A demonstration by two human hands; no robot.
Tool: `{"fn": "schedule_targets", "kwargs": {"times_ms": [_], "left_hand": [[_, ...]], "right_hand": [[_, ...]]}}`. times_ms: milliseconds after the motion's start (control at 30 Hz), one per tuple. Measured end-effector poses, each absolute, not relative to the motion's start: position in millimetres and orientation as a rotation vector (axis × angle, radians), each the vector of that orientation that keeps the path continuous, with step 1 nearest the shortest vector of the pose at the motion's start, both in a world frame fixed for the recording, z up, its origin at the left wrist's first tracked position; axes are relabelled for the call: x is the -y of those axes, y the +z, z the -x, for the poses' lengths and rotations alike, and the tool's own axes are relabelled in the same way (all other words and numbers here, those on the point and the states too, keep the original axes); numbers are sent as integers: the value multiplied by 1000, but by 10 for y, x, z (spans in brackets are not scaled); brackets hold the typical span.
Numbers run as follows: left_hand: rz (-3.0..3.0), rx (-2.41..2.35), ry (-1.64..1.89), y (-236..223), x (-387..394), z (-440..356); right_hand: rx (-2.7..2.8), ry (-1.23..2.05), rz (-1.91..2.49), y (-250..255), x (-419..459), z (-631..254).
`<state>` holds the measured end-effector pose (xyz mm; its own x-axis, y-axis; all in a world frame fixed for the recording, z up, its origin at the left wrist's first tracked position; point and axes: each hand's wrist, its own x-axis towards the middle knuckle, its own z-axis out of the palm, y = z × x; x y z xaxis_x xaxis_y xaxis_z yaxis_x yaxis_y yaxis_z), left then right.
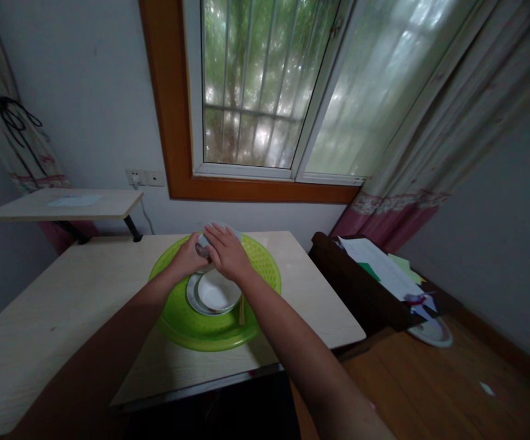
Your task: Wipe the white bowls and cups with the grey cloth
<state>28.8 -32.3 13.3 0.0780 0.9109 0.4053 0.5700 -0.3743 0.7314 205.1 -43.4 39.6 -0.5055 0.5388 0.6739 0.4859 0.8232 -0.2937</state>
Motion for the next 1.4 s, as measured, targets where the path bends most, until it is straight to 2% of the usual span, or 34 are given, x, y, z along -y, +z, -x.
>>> {"fn": "schedule_targets", "kwargs": {"times_ms": [333, 567, 700, 1067, 1233, 1400], "left_hand": [[-1914, -1524, 1280, 106, 281, -254], [-1919, -1588, 1230, 153, 316, -249], [-1929, -1573, 1228, 151, 318, -261], [-1964, -1501, 1239, 213, 384, -298], [-1922, -1511, 1283, 206, 376, -307], [-1816, -1501, 1356, 182, 339, -311]], "right_hand": [[1706, 477, 947, 204, 123, -2213], [1665, 621, 947, 102, 95, -2144], [1758, 507, 943, 109, 142, -2148], [2231, -138, 788, 385, 464, -2057], [2177, -94, 806, 391, 466, -2020], [1896, 207, 883, 250, 276, -2091]]}}
